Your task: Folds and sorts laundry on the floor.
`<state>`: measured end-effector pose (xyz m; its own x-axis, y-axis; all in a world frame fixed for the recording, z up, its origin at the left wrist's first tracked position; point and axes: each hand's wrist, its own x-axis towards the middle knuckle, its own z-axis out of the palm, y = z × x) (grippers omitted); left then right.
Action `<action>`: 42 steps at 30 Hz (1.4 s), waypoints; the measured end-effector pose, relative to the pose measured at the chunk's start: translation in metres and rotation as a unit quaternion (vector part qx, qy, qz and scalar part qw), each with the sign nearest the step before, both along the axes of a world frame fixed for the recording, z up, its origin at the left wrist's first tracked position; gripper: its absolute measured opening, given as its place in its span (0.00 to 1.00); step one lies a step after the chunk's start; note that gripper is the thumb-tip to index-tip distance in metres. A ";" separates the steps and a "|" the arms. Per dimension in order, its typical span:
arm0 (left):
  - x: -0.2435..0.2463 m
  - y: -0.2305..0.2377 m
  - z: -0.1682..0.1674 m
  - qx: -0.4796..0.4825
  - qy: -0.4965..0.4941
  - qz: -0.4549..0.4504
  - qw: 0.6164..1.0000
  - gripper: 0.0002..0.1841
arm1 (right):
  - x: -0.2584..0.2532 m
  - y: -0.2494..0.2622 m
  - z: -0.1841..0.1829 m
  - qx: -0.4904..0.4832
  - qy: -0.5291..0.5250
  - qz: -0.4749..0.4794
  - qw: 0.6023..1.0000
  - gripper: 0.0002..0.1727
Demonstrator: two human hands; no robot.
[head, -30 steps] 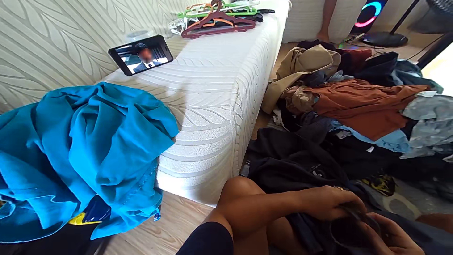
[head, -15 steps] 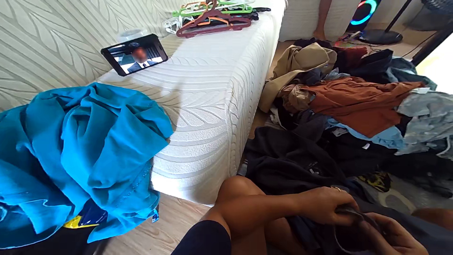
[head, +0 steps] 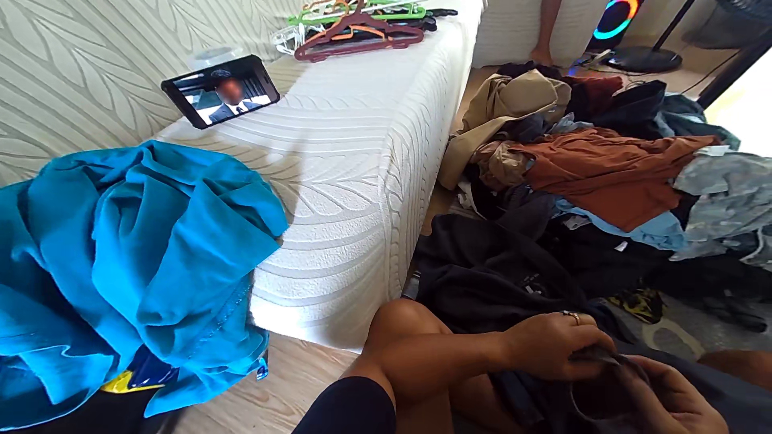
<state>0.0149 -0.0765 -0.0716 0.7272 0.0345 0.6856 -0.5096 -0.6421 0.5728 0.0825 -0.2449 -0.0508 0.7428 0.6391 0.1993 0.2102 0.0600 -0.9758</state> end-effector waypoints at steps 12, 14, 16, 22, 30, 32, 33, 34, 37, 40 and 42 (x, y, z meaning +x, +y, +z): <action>-0.004 0.005 0.003 0.015 0.015 -0.034 0.999 0.11 | 0.012 -0.007 -0.010 0.011 0.015 0.075 0.997 0.14; -0.003 0.006 0.003 0.021 0.022 -0.021 0.999 0.10 | 0.007 -0.004 -0.011 -0.011 -0.057 0.040 0.998 0.08; -0.004 0.005 0.004 0.012 0.025 -0.017 0.999 0.11 | 0.001 0.000 -0.011 -0.033 -0.118 -0.001 0.992 0.07; -0.004 0.006 0.006 -0.014 0.028 -0.022 0.999 0.11 | -0.011 0.009 -0.020 -0.103 -0.288 -0.111 0.946 0.13; -0.005 -0.002 0.006 -0.022 0.041 -0.020 0.999 0.11 | -0.015 0.014 -0.022 -0.138 -0.314 -0.170 0.924 0.13; -0.005 -0.003 0.006 -0.021 0.045 -0.011 0.999 0.11 | -0.012 0.012 -0.022 -0.129 -0.295 -0.157 0.934 0.13; -0.005 -0.003 0.006 -0.022 0.046 -0.009 0.999 0.11 | -0.011 0.011 -0.022 -0.119 -0.290 -0.143 0.939 0.13; -0.004 -0.002 0.006 -0.025 0.046 -0.008 0.999 0.12 | -0.010 0.010 -0.021 -0.111 -0.290 -0.129 0.942 0.13; -0.004 0.001 0.005 -0.028 0.046 -0.015 0.998 0.13 | -0.013 0.009 -0.015 -0.108 -0.310 -0.111 0.938 0.12; -0.002 0.002 0.002 -0.022 0.011 -0.021 0.999 0.11 | -0.015 0.009 -0.012 -0.113 -0.330 -0.107 0.931 0.13; -0.002 0.001 0.002 -0.022 0.007 -0.009 1.000 0.10 | -0.014 0.008 -0.013 -0.106 -0.331 -0.110 0.931 0.13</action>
<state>0.0129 -0.0758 -0.0695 0.7376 0.0521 0.6732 -0.5120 -0.6070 0.6079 0.0689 -0.2367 -0.0637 0.6197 0.5634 0.5464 0.7541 -0.2346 -0.6134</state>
